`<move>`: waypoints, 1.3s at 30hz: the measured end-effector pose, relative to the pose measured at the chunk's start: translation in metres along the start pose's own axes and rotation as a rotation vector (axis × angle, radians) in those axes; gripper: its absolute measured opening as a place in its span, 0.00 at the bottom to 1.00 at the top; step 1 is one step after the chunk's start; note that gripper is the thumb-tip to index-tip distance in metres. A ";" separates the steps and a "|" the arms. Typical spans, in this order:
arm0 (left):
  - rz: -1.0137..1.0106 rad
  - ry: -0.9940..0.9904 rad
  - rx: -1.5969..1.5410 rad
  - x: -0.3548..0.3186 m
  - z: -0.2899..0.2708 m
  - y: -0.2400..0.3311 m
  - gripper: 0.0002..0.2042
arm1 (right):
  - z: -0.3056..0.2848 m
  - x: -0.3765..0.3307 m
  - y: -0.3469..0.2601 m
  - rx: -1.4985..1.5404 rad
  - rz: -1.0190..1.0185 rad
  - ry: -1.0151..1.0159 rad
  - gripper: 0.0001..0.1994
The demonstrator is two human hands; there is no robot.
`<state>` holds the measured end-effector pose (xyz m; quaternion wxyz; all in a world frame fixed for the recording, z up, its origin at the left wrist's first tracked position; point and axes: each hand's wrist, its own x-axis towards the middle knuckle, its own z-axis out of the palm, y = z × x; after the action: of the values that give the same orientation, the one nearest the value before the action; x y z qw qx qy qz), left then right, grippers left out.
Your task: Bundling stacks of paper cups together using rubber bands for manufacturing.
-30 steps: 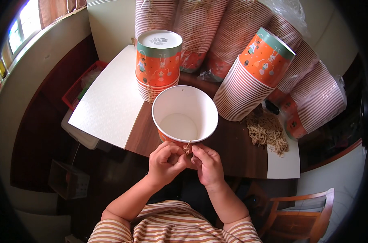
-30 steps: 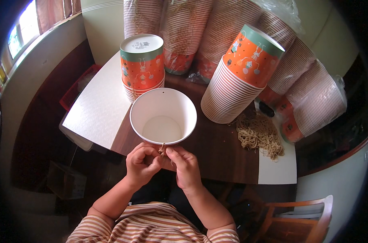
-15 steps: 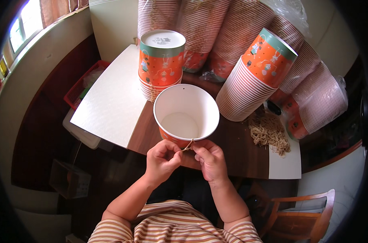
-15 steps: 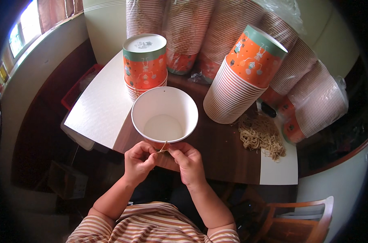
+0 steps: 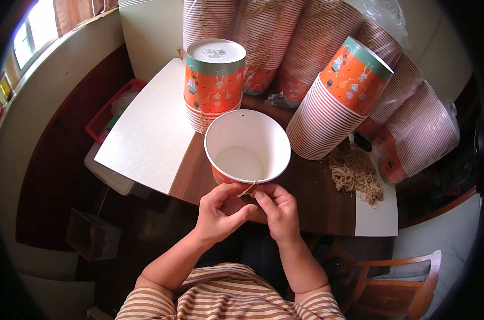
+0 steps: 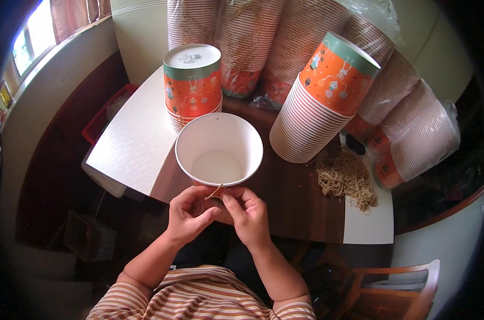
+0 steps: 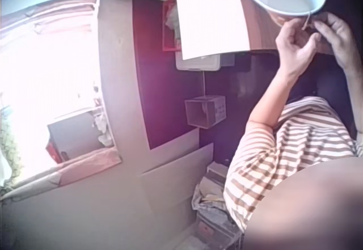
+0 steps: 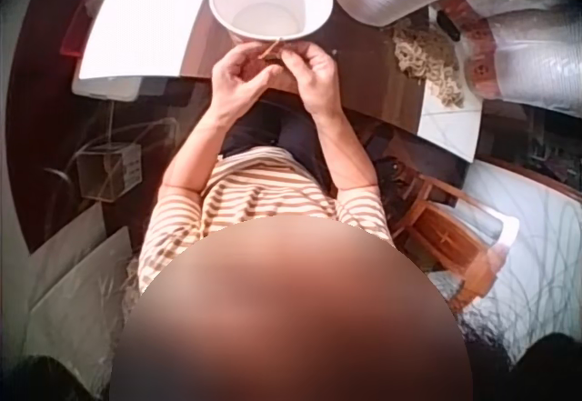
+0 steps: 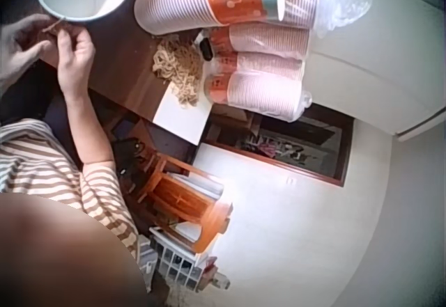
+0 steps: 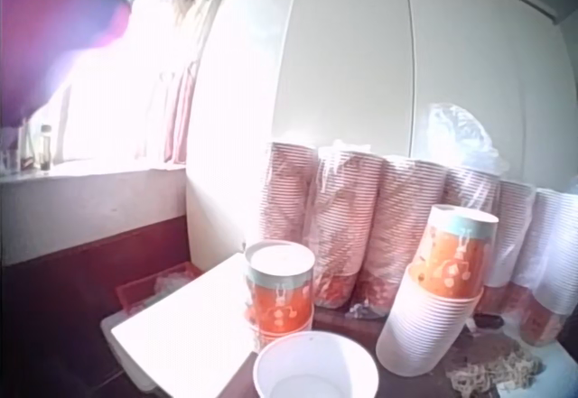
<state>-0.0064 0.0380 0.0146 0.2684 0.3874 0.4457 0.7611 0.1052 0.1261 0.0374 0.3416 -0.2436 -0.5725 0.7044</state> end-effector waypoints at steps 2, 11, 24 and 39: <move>-0.076 0.018 0.065 -0.001 -0.002 0.000 0.14 | 0.001 0.000 0.000 0.000 0.009 -0.007 0.08; -0.172 0.080 0.121 0.002 0.002 0.006 0.05 | -0.005 0.002 0.003 -0.218 -0.103 -0.007 0.08; -0.211 0.095 -0.003 -0.004 -0.003 0.005 0.05 | 0.004 -0.004 0.006 0.097 0.005 -0.003 0.07; -0.215 0.027 0.007 -0.006 -0.006 0.007 0.07 | 0.007 -0.003 0.010 0.031 -0.029 0.040 0.05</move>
<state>-0.0090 0.0278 0.0165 0.3411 0.3281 0.4910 0.7314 0.1000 0.1179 0.0288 0.3669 -0.2441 -0.5581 0.7031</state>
